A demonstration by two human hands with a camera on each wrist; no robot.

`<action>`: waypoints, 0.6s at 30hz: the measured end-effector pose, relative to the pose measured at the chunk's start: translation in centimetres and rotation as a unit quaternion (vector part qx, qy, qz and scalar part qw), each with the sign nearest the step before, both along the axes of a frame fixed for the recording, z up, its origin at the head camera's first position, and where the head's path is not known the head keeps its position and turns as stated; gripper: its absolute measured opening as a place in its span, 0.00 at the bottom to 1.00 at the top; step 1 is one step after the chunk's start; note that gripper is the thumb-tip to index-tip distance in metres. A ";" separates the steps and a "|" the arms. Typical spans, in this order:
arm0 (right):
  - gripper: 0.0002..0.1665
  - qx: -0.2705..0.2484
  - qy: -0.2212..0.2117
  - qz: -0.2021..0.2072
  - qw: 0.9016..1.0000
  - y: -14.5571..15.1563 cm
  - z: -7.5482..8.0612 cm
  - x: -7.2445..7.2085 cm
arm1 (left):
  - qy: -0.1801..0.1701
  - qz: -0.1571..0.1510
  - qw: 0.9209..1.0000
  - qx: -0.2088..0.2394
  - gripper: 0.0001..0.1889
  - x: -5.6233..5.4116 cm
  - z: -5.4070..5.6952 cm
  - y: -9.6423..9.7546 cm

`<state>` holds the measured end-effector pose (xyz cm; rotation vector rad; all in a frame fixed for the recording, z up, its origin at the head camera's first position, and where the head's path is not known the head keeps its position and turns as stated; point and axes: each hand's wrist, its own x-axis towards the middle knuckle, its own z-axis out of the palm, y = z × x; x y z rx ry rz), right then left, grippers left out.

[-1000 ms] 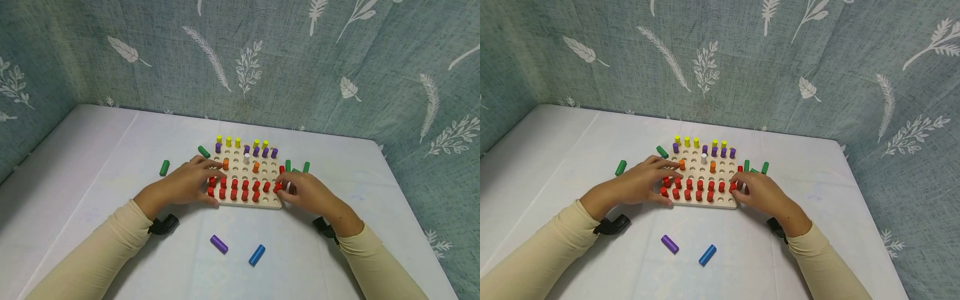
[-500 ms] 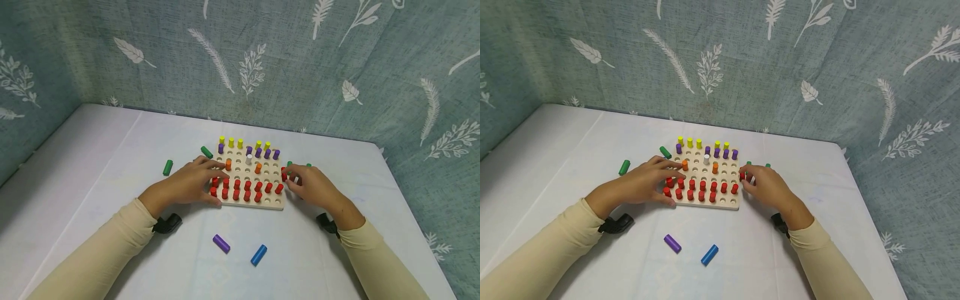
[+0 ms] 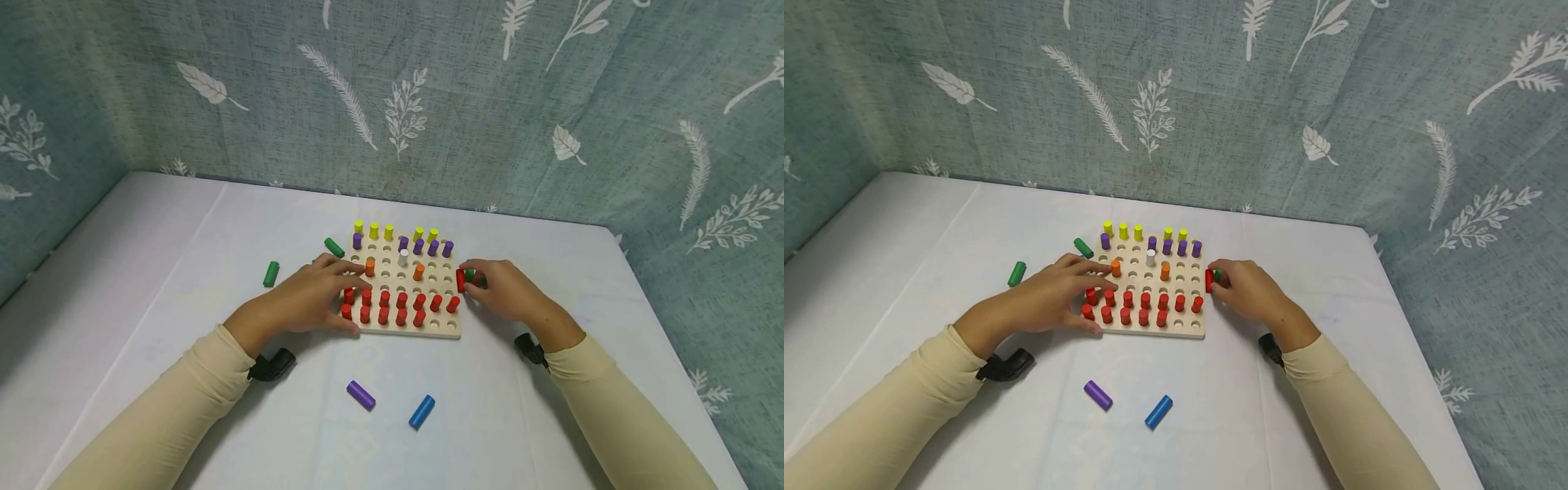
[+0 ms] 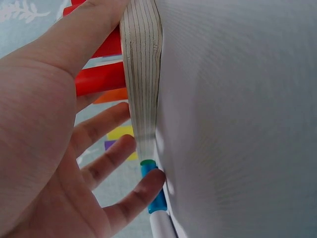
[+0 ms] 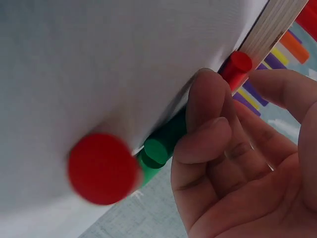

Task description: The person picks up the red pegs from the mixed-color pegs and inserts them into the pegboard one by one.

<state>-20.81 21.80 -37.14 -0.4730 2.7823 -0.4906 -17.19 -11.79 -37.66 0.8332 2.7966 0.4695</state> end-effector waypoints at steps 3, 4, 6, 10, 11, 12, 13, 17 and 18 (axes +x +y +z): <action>0.29 0.007 -0.016 -0.010 1.000 -0.1 0.1 -0.2 | -0.003 0.001 1.000 0.000 0.39 0.0 0.0 0.0; 0.29 0.009 -0.020 -0.012 1.000 -0.2 0.2 -0.3 | -0.003 0.001 1.000 0.000 0.39 0.0 0.0 0.0; 0.30 0.011 -0.027 -0.013 0.999 -0.3 0.2 -0.5 | -0.002 -0.001 1.000 0.000 0.39 -0.1 0.0 -0.1; 0.30 0.011 -0.038 -0.007 0.999 -0.4 0.2 -0.7 | -0.001 -0.003 1.000 -0.001 0.39 -0.1 -0.1 -0.1; 0.29 0.010 -0.039 -0.006 0.999 -0.4 0.2 -0.8 | -0.001 -0.003 1.000 -0.001 0.39 -0.1 -0.1 -0.1; 0.29 0.010 -0.040 -0.004 0.999 -0.4 0.2 -0.8 | -0.002 -0.003 1.000 -0.001 0.39 -0.1 -0.1 -0.1; 0.29 0.009 -0.041 -0.003 0.999 -0.4 0.1 -0.8 | -0.003 -0.002 1.000 -0.002 0.39 -0.1 -0.1 -0.1; 0.27 0.002 -0.035 -0.001 0.999 -0.6 0.1 -0.6 | -0.007 0.001 1.000 0.001 0.39 -0.1 -0.1 -0.1; 0.27 0.000 -0.033 -0.001 0.999 -0.6 0.0 -0.5 | -0.007 0.002 1.000 0.001 0.39 -0.1 -0.1 -0.2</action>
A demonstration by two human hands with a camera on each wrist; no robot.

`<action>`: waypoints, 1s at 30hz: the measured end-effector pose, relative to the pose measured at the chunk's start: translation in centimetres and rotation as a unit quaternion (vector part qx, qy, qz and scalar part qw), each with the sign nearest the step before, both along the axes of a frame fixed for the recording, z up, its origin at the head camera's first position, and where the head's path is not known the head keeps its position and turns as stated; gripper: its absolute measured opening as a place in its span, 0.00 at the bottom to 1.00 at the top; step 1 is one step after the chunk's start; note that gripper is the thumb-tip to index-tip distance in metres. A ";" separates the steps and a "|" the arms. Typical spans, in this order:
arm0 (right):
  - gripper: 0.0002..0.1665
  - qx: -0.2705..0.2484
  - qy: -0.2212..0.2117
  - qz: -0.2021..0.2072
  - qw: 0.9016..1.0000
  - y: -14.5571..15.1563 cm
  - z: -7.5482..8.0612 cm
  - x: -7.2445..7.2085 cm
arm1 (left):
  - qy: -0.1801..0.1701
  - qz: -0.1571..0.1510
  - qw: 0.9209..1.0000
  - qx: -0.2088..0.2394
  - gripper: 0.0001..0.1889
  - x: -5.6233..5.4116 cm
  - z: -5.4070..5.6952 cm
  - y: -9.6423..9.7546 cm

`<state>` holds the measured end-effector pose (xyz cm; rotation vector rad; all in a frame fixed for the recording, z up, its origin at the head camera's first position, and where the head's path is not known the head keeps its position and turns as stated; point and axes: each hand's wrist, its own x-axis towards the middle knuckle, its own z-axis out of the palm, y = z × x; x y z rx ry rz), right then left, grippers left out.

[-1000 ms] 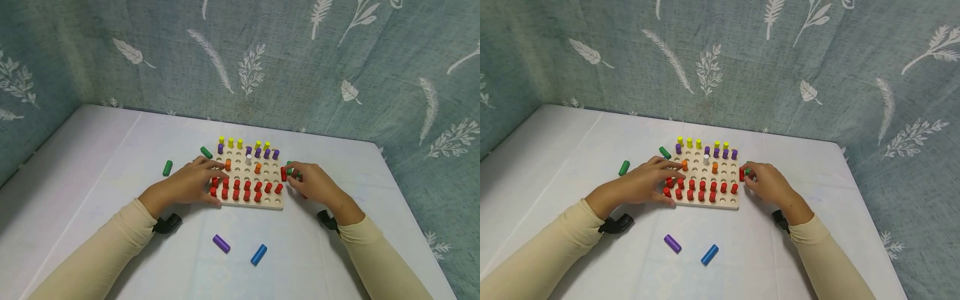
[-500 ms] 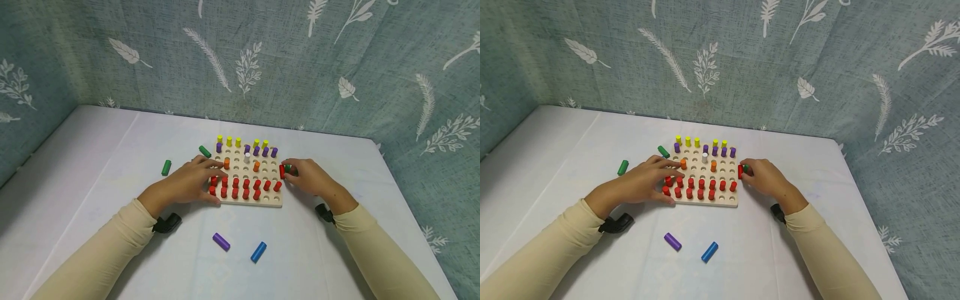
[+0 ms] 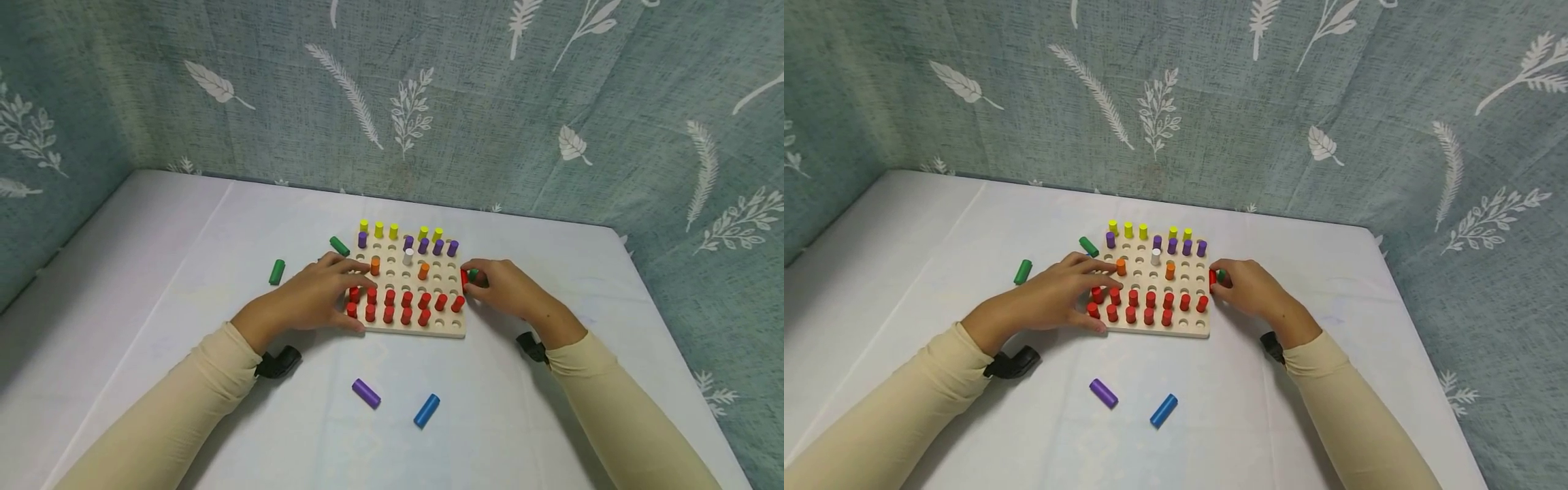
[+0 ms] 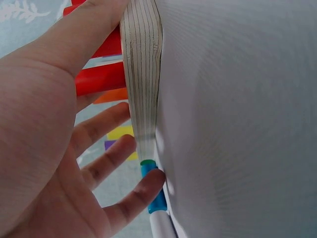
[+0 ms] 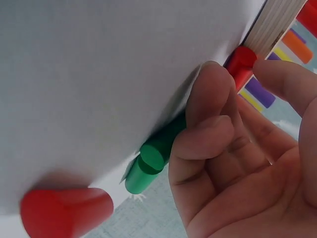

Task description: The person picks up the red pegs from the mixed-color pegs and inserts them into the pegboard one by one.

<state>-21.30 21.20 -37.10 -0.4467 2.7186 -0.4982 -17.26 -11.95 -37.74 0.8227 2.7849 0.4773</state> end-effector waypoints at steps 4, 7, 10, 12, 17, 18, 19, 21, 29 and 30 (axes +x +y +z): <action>0.26 -0.017 0.006 0.002 1.000 0.0 -0.1 0.4 | 0.000 0.002 1.000 -0.004 0.39 -0.1 0.0 0.0; 0.25 -0.030 0.008 0.000 1.000 -0.1 -0.2 0.7 | -0.002 0.003 1.000 -0.006 0.39 -0.1 0.0 0.0; 0.24 -0.038 0.009 -0.013 0.999 -0.2 -0.2 1.0 | -0.004 0.005 1.000 -0.006 0.39 -0.1 0.0 -0.1; 0.24 -0.042 0.007 -0.018 0.999 -0.3 -0.3 1.3 | -0.006 0.005 1.000 -0.004 0.39 -0.1 -0.1 -0.1; 0.24 -0.047 0.015 -0.017 0.999 -0.3 -0.4 1.9 | -0.002 -0.003 1.000 -0.001 0.40 0.0 -0.1 -0.1; 0.24 -0.047 0.018 -0.017 0.999 -0.3 -0.4 2.0 | 0.000 -0.004 1.000 -0.001 0.40 0.0 -0.1 -0.1; 0.24 -0.047 0.022 -0.017 0.999 -0.3 -0.3 2.1 | 0.000 -0.005 1.000 -0.002 0.40 0.0 -0.1 -0.1; 0.23 -0.048 0.024 -0.020 0.998 -0.4 -0.3 2.3 | -0.004 -0.003 1.000 0.000 0.40 0.0 0.0 0.0; 0.22 -0.047 0.030 -0.026 0.998 -0.3 -0.3 2.8 | -0.002 0.000 1.000 -0.003 0.40 0.0 -0.1 0.0; 0.23 -0.047 0.031 -0.024 0.998 -0.3 -0.2 2.8 | -0.002 0.000 1.000 -0.003 0.40 0.0 -0.1 0.0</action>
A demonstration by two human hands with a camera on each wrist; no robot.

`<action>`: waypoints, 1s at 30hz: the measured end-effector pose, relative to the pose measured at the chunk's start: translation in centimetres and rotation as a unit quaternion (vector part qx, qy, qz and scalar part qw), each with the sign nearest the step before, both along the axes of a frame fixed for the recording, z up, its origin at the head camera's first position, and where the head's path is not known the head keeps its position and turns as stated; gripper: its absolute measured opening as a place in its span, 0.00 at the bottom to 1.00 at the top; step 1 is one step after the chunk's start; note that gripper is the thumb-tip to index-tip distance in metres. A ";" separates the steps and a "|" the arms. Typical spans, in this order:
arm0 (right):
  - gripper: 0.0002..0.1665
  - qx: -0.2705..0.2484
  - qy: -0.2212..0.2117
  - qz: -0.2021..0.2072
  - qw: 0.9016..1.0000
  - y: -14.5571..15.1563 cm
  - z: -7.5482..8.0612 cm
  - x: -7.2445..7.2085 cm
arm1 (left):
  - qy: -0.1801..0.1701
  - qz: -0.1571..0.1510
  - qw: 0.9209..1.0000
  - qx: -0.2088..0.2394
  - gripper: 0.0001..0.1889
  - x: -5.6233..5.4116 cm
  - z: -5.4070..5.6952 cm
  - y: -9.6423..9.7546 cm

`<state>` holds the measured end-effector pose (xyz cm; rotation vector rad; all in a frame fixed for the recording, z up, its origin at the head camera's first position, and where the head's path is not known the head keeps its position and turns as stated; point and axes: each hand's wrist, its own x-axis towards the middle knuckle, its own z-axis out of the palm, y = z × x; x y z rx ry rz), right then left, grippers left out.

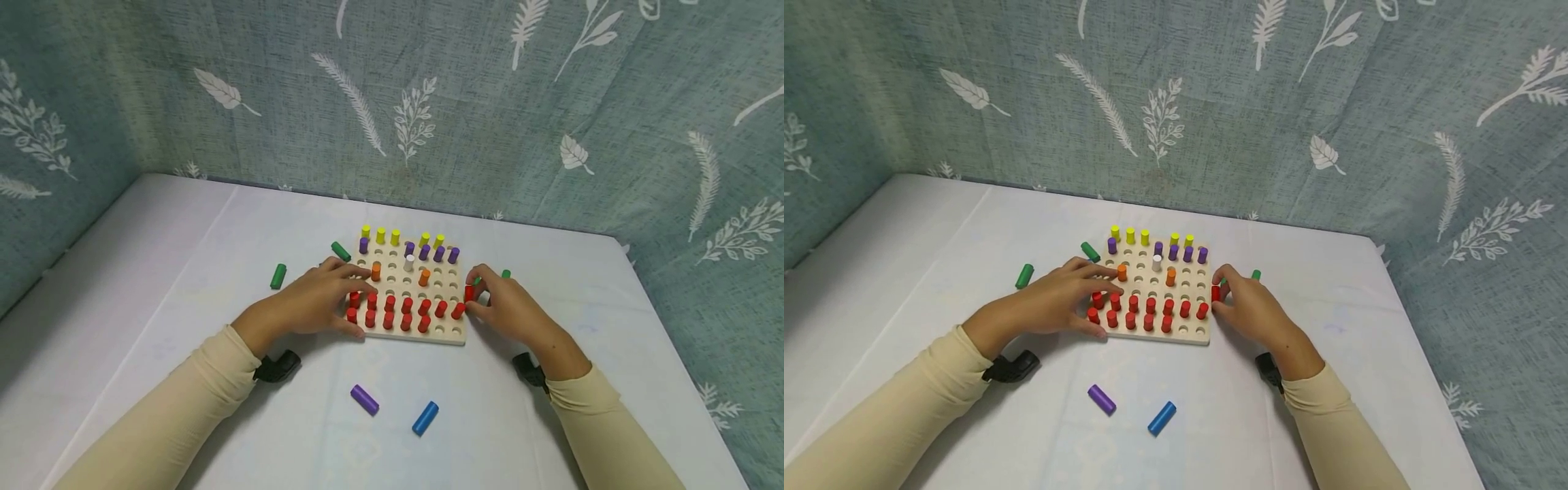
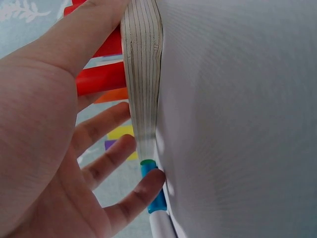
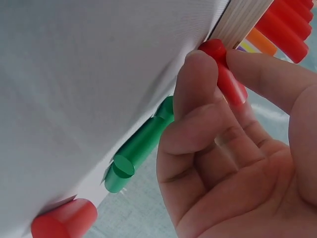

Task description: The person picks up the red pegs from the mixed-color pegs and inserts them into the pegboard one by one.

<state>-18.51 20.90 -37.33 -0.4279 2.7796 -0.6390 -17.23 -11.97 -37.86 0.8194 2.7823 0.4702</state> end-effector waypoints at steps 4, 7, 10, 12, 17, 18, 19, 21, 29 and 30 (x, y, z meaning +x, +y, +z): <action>0.27 0.006 0.009 0.002 1.000 0.6 -0.1 0.3 | -0.003 -0.002 1.000 -0.001 0.40 -0.1 -0.1 0.2; 0.27 0.008 0.024 0.006 1.000 0.9 0.0 0.5 | 0.000 0.000 1.000 -0.002 0.40 -0.1 -0.2 0.2; 0.24 -0.002 0.041 0.013 0.999 1.0 0.3 0.6 | 0.004 0.003 1.000 0.001 0.40 0.0 -0.1 0.2; 0.22 -0.010 0.050 0.014 0.999 1.1 0.6 0.6 | 0.005 0.003 1.000 0.003 0.40 0.0 0.0 0.2; 0.19 -0.023 0.066 0.013 0.997 0.9 1.4 0.8 | 0.007 0.002 1.000 0.006 0.40 0.0 -0.1 0.1; 0.19 -0.026 0.069 0.013 0.997 0.9 1.6 0.9 | 0.007 0.003 1.000 0.006 0.40 0.0 -0.1 0.1; 0.19 -0.030 0.072 0.013 0.997 0.9 1.7 1.0 | 0.006 0.003 1.000 0.007 0.40 0.0 -0.1 0.1; 0.18 -0.038 0.081 0.014 0.996 0.8 1.8 1.1 | 0.005 0.003 1.000 0.007 0.40 0.0 0.0 0.1; 0.18 -0.065 0.106 0.022 0.992 0.4 2.3 1.7 | -0.002 0.005 1.000 0.003 0.40 0.0 0.1 0.2; 0.18 -0.068 0.109 0.024 0.991 0.3 2.4 1.8 | -0.003 0.006 1.000 0.003 0.40 0.0 0.1 0.2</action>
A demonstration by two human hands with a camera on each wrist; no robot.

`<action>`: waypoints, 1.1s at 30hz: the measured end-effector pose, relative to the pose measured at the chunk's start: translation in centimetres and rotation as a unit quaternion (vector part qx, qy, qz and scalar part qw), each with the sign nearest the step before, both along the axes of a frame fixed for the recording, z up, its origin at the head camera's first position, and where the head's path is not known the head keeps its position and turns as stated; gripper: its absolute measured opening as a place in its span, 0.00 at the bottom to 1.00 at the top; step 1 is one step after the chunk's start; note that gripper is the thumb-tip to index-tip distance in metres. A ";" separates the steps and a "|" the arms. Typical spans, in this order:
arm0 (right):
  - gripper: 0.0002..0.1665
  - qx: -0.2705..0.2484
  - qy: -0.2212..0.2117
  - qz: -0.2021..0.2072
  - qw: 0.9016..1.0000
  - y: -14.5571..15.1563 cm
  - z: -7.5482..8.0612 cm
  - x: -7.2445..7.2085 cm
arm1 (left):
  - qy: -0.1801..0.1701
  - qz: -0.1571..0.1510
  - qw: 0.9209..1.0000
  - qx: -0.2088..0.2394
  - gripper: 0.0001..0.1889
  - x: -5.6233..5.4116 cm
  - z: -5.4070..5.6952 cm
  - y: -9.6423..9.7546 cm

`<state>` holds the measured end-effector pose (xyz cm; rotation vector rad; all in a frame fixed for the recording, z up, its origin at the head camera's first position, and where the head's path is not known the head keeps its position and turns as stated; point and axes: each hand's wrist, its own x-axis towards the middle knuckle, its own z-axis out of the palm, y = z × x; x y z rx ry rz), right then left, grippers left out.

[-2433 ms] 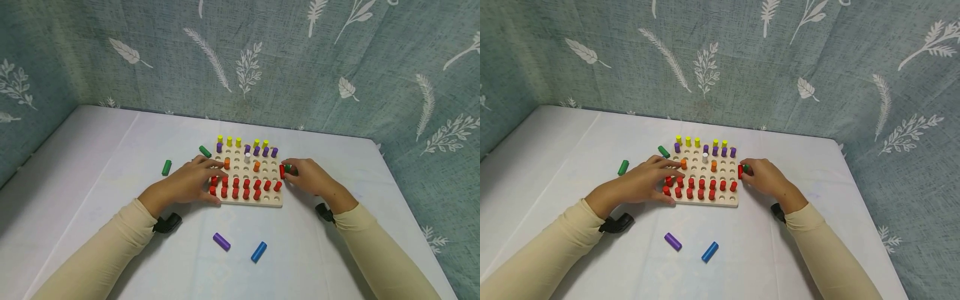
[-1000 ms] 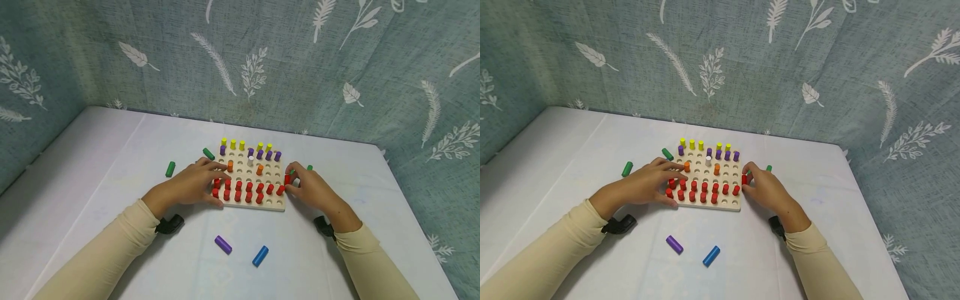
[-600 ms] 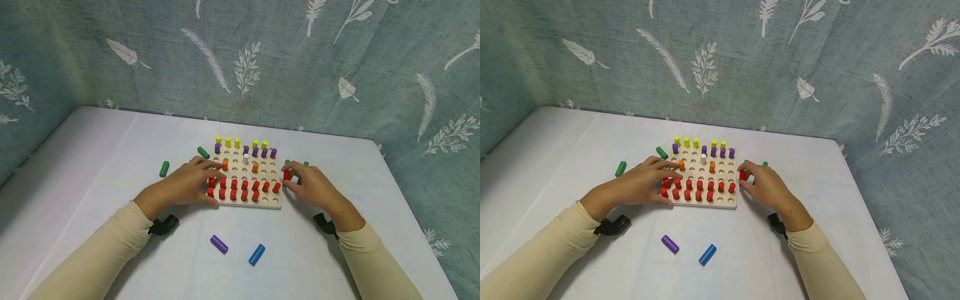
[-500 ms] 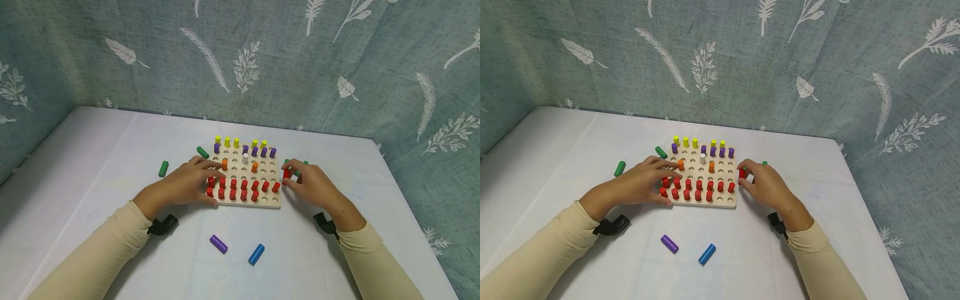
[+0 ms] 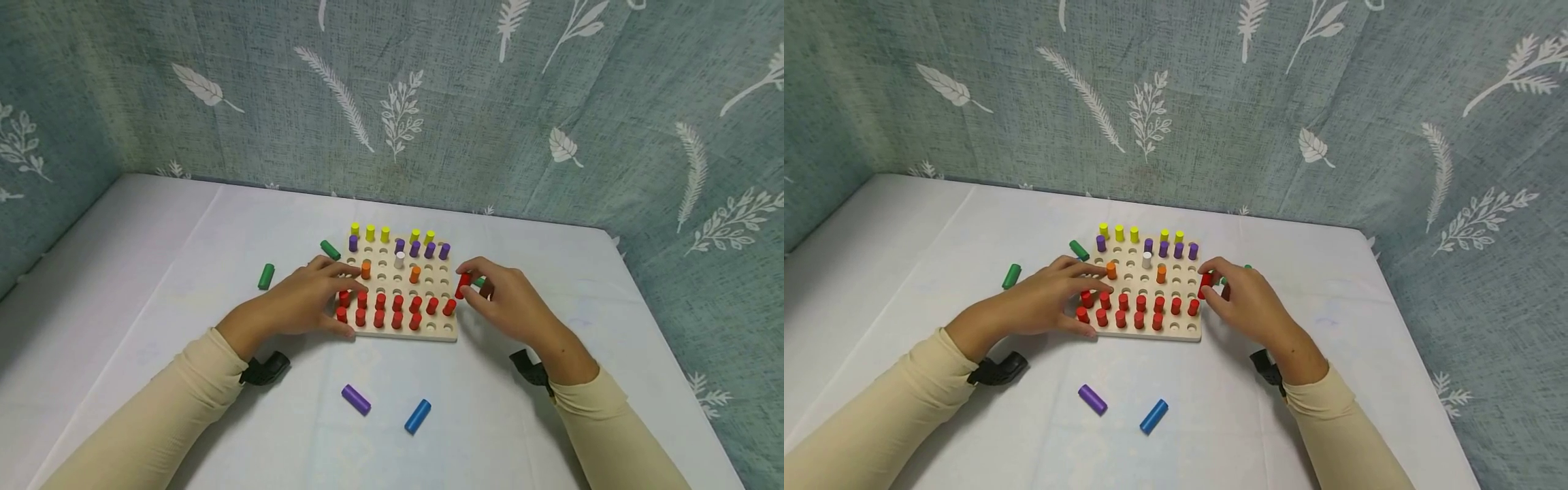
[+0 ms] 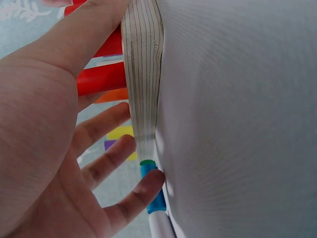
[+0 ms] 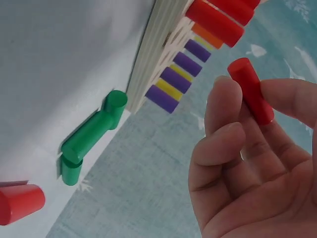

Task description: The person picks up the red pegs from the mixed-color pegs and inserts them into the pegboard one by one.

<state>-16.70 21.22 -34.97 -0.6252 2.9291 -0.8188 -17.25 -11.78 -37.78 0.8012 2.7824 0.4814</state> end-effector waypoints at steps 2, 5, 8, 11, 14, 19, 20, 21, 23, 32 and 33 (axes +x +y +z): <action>0.18 -0.005 0.008 0.005 1.000 -0.1 0.1 0.2 | 0.000 0.000 1.000 0.000 0.40 0.0 0.0 0.0; 0.17 -0.008 0.017 0.013 1.000 -0.4 0.1 0.5 | 0.001 -0.001 1.000 0.002 0.40 0.0 -0.1 -0.1; 0.16 -0.014 0.015 0.024 0.999 -0.6 0.1 0.7 | 0.005 -0.002 1.000 0.000 0.40 0.0 -0.1 -0.1; 0.15 -0.018 0.009 0.035 0.999 -0.9 0.1 0.8 | 0.007 -0.003 1.000 0.000 0.40 0.0 -0.2 -0.2; 0.15 -0.018 0.007 0.045 0.999 -1.1 0.1 1.0 | 0.009 -0.003 1.000 0.003 0.40 0.0 -0.2 -0.2; 0.15 -0.005 0.009 0.067 0.998 -1.2 0.2 1.4 | 0.007 -0.002 1.000 0.007 0.40 0.0 -0.2 -0.1; 0.15 -0.002 0.010 0.072 0.997 -1.2 0.2 1.4 | 0.006 -0.002 1.000 0.007 0.40 0.0 -0.1 -0.1; 0.15 0.002 0.009 0.076 0.997 -1.3 0.2 1.5 | 0.006 -0.001 1.000 0.008 0.40 0.0 -0.1 -0.1; 0.15 0.011 0.007 0.084 0.996 -1.4 0.1 1.5 | 0.006 0.000 1.000 0.008 0.40 0.0 -0.1 0.0; 0.13 0.025 0.004 0.108 0.994 -1.7 -0.3 1.7 | 0.008 0.000 1.000 0.005 0.40 0.1 0.0 0.1; 0.13 0.027 0.003 0.108 0.994 -1.7 -0.4 1.7 | 0.009 0.000 1.000 0.005 0.40 0.0 0.0 0.1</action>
